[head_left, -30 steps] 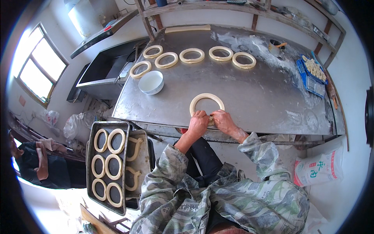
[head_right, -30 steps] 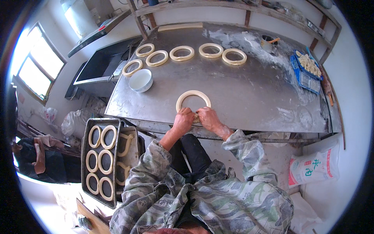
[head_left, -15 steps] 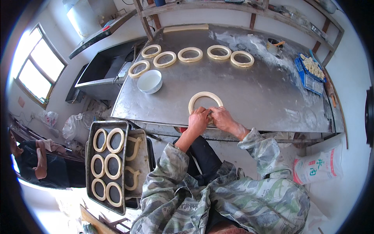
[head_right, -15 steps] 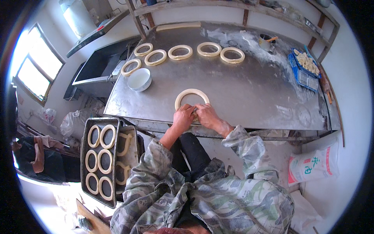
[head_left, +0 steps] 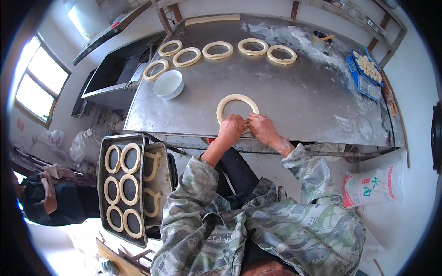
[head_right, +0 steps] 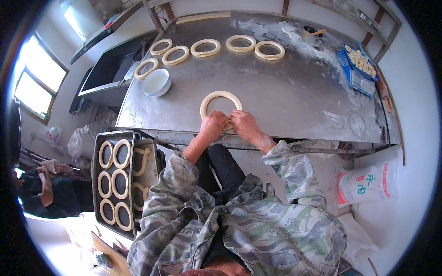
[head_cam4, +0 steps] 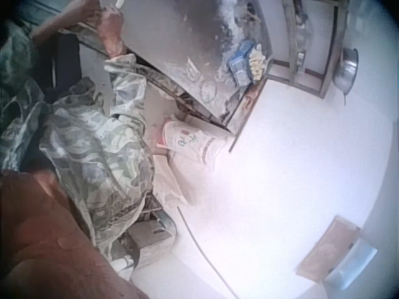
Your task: The person shapes long strips of dough into rings by hand on a metal table, dipping their fingers into a bowl of liquid and placing the finished rings onto a tray.
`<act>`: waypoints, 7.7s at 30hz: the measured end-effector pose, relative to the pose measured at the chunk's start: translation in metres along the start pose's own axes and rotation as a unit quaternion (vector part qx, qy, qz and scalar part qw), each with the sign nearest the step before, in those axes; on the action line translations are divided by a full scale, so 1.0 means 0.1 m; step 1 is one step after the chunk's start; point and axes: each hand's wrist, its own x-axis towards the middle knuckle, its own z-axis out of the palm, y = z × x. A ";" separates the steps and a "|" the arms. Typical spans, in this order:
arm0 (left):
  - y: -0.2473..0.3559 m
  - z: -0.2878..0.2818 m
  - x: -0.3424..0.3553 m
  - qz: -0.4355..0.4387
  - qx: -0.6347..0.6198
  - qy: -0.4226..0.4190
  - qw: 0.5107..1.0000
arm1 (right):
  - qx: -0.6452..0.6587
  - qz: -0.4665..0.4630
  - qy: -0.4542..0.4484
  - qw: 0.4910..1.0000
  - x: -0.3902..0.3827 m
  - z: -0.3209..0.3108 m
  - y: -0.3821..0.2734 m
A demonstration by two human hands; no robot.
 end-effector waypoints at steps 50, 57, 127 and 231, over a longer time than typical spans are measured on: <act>-0.03 -0.03 -0.15 0.092 0.057 0.053 0.993 | -0.036 -0.035 -0.040 0.998 0.15 -0.13 -0.11; -0.03 -0.03 -0.16 0.068 0.065 0.044 0.995 | -0.048 -0.087 -0.064 0.993 0.18 -0.09 -0.08; -0.55 -0.47 0.41 -0.186 0.060 0.068 0.978 | 0.026 0.098 0.076 0.992 0.65 -0.24 0.37; -0.74 0.04 0.81 -0.136 0.005 -0.025 0.990 | 0.073 0.080 -0.006 0.994 0.86 0.22 0.27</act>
